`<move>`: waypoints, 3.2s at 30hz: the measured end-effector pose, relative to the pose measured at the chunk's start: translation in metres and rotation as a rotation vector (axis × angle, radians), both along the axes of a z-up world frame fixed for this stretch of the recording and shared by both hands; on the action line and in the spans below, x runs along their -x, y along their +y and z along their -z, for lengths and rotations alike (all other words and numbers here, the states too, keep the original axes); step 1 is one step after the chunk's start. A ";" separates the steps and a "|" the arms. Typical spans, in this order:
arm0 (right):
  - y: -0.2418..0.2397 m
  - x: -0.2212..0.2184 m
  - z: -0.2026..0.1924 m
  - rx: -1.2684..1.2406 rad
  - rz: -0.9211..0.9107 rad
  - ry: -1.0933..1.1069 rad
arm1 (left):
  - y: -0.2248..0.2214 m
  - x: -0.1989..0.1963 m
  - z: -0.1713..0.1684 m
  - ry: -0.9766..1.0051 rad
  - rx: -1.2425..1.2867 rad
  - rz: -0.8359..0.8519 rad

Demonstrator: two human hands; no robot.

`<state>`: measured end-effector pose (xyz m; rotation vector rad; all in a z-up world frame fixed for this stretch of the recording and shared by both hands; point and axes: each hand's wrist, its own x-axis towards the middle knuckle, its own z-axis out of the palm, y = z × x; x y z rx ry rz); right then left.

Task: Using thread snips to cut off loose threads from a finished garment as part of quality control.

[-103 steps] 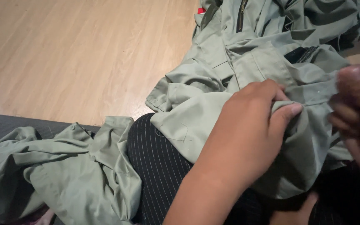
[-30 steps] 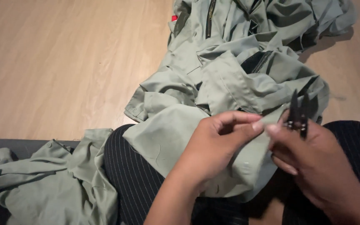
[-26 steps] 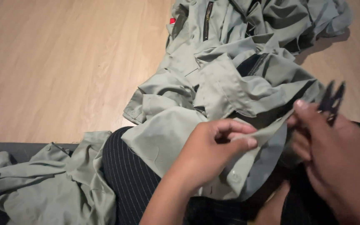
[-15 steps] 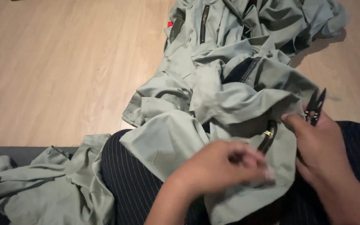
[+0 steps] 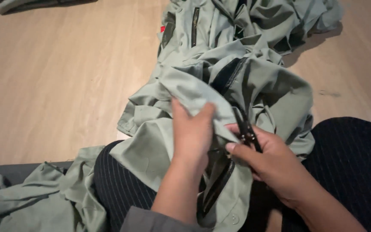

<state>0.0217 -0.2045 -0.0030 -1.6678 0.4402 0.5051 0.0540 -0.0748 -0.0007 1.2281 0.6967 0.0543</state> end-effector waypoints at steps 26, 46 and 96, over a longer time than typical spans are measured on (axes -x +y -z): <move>-0.020 -0.018 0.064 0.348 0.081 -0.281 | 0.020 0.027 0.062 -0.102 -0.922 0.723; -0.062 -0.028 0.044 0.395 0.053 -0.216 | 0.046 -0.003 0.054 0.441 -0.173 -0.099; -0.059 -0.058 0.053 0.613 -0.652 0.067 | 0.080 0.028 -0.008 0.176 0.036 -0.297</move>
